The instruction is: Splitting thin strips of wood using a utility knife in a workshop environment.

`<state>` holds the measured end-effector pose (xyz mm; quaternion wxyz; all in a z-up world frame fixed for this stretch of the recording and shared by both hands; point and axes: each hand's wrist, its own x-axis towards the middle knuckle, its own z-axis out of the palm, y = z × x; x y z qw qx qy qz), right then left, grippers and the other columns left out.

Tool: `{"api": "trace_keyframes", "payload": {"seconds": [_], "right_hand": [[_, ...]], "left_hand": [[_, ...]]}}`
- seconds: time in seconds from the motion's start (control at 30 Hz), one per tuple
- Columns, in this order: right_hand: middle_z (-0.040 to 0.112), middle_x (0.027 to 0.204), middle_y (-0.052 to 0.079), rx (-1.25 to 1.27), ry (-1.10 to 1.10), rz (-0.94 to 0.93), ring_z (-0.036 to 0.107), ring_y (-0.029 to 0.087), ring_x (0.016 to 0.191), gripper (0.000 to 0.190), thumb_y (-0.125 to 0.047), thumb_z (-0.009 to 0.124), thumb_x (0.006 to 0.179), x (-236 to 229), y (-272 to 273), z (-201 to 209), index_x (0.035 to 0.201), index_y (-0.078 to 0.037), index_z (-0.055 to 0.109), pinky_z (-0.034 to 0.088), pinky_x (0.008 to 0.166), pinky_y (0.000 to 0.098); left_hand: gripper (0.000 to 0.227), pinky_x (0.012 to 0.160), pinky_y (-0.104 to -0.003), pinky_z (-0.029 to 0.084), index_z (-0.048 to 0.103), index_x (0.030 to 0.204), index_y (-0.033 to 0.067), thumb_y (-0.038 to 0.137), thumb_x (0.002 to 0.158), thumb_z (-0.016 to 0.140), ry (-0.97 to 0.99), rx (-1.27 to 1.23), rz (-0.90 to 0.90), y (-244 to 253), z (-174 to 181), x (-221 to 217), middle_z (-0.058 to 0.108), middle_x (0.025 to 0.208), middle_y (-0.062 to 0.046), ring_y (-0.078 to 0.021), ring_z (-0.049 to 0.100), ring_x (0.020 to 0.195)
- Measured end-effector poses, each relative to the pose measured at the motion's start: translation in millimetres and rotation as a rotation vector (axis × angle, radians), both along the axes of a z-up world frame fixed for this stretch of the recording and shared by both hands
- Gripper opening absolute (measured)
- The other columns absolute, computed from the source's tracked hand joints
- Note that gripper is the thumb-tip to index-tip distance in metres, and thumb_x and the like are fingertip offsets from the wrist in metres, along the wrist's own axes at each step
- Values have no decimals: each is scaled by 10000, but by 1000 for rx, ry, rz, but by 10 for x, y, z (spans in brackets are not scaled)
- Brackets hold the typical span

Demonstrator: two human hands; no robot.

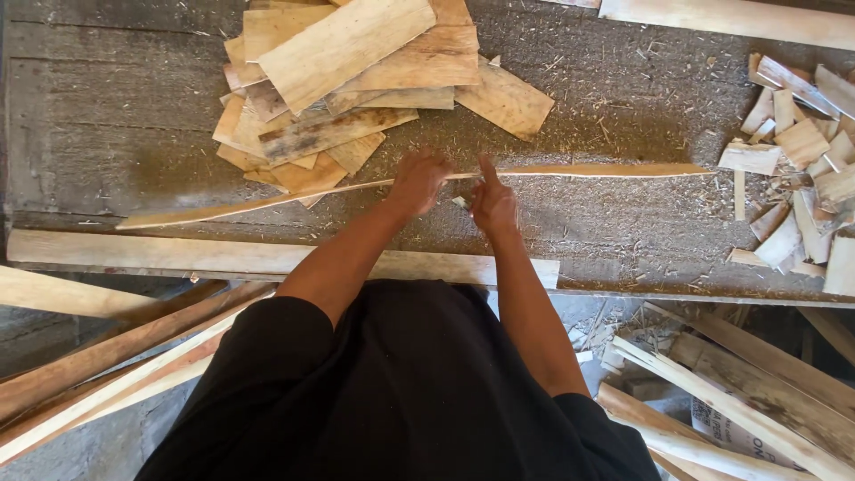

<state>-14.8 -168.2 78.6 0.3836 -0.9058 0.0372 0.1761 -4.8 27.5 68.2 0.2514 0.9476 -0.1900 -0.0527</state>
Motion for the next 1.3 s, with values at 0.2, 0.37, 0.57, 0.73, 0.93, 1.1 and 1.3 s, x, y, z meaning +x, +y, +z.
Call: {"api": "trace_keyframes", "payload": {"seconds": [0.2, 0.37, 0.57, 0.73, 0.93, 1.1, 1.3], "right_hand": [[771, 738, 91, -3, -31, 88, 747, 216, 623, 211, -260, 485, 1094, 42, 2, 190, 1095, -119, 641, 564, 597, 384], [769, 759, 101, 98, 100, 156, 741, 193, 608, 238, -281, 495, 1084, 54, -3, 431, 1055, -86, 629, 574, 579, 362], [765, 778, 103, 181, 257, 288, 748, 175, 667, 244, -239, 483, 1078, 146, -118, 600, 1029, -47, 626, 609, 624, 355], [782, 796, 105, 6, 285, 294, 763, 196, 702, 259, -250, 496, 1064, 210, 24, 823, 1031, -56, 664, 611, 692, 366], [746, 898, 208, -406, 82, 324, 730, 373, 859, 306, -346, 557, 1087, 141, 287, 638, 1050, -97, 732, 578, 786, 504], [746, 1022, 216, -551, 114, 490, 733, 405, 974, 232, -253, 648, 945, 124, 391, 396, 1126, -130, 724, 584, 844, 498], [741, 1101, 194, -532, 175, 468, 711, 399, 1059, 258, -344, 654, 983, 280, 391, 63, 1145, -164, 743, 572, 888, 517]], "left_hand": [[241, 755, -464, 568, 708, 1053, 111, -11, 848, 674, -50, -198, 6, 17, -58, -116, 728, 973, -81, -330, 713, 913], [121, 708, -449, 566, 736, 986, 123, 71, 882, 702, -45, -248, 23, -7, -89, -154, 727, 918, -85, -308, 721, 842], [110, 732, -452, 563, 749, 973, 117, 156, 951, 648, 120, -318, -35, 79, 145, -144, 750, 933, -73, -286, 725, 849], [140, 756, -443, 560, 748, 966, 91, 140, 984, 619, 193, -238, -14, -23, 232, -95, 761, 932, -98, -277, 726, 833], [157, 745, -432, 576, 750, 978, 86, 162, 961, 614, 345, -75, 112, -50, 168, -111, 743, 977, -147, -304, 725, 837], [109, 817, -481, 565, 761, 886, 79, 107, 845, 664, 283, 121, -54, 34, -8, -155, 743, 970, -178, -359, 723, 923], [144, 835, -512, 549, 751, 872, 74, 92, 737, 706, 334, 342, -271, 79, 149, -189, 736, 946, -172, -361, 726, 935]]}}
